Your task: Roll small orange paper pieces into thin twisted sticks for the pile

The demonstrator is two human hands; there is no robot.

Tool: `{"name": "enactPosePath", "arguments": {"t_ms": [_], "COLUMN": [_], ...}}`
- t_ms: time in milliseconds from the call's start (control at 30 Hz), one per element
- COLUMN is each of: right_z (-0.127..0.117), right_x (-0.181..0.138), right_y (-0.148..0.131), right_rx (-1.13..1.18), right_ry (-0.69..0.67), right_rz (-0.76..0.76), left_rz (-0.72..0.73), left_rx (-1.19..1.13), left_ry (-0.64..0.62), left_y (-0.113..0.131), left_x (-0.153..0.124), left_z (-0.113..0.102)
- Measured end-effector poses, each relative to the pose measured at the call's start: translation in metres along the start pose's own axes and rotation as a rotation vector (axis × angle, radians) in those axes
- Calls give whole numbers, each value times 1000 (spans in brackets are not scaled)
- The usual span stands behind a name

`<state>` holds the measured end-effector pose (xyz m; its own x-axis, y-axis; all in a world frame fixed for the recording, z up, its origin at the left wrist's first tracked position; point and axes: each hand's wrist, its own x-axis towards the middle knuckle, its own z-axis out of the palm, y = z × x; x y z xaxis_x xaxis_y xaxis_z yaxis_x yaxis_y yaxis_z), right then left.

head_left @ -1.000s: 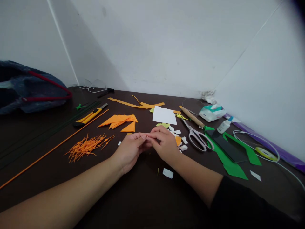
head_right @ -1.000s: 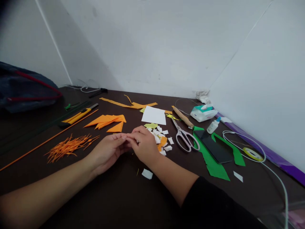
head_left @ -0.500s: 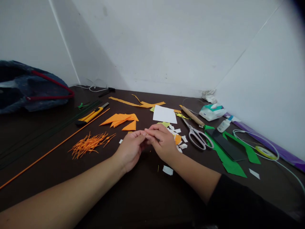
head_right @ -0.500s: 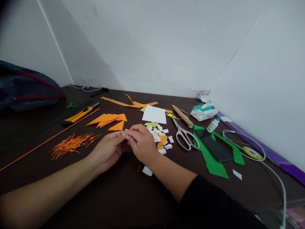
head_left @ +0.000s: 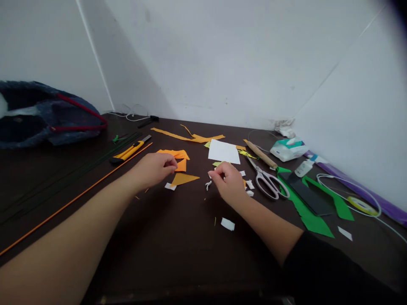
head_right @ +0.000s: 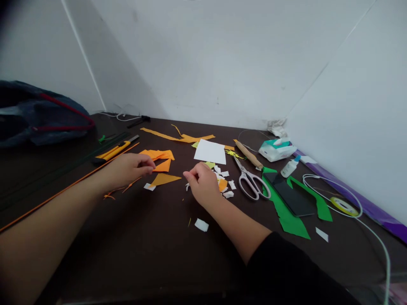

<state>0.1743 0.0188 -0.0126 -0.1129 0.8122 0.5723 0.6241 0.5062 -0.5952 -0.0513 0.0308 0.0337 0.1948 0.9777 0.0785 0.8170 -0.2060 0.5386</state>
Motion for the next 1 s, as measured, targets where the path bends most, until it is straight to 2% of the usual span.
{"name": "enactPosePath", "arguments": {"t_ms": [67,167,300,467,833,1000], "right_z": [0,2,2,-1,5,-2], "right_x": [0,0,0,1,5,6], "right_y": [0,1,2,1,12,6], "right_rx": [38,135,254,234,309,196], "right_ry": [-40,-137,-154,-174,-167,-135], "right_rz": [94,150,96,83,289,274], "left_rz": [19,10,4,60,130,100], "left_rx": [191,277,214,142,0,-99], "left_ry": [-66,-173,-48,17,68,61], "left_y": [-11,-20,-28,-32,-37,-27], "left_x": [6,12,17,22,25,18], "left_z": [-4,3,22,36,43,40]}}
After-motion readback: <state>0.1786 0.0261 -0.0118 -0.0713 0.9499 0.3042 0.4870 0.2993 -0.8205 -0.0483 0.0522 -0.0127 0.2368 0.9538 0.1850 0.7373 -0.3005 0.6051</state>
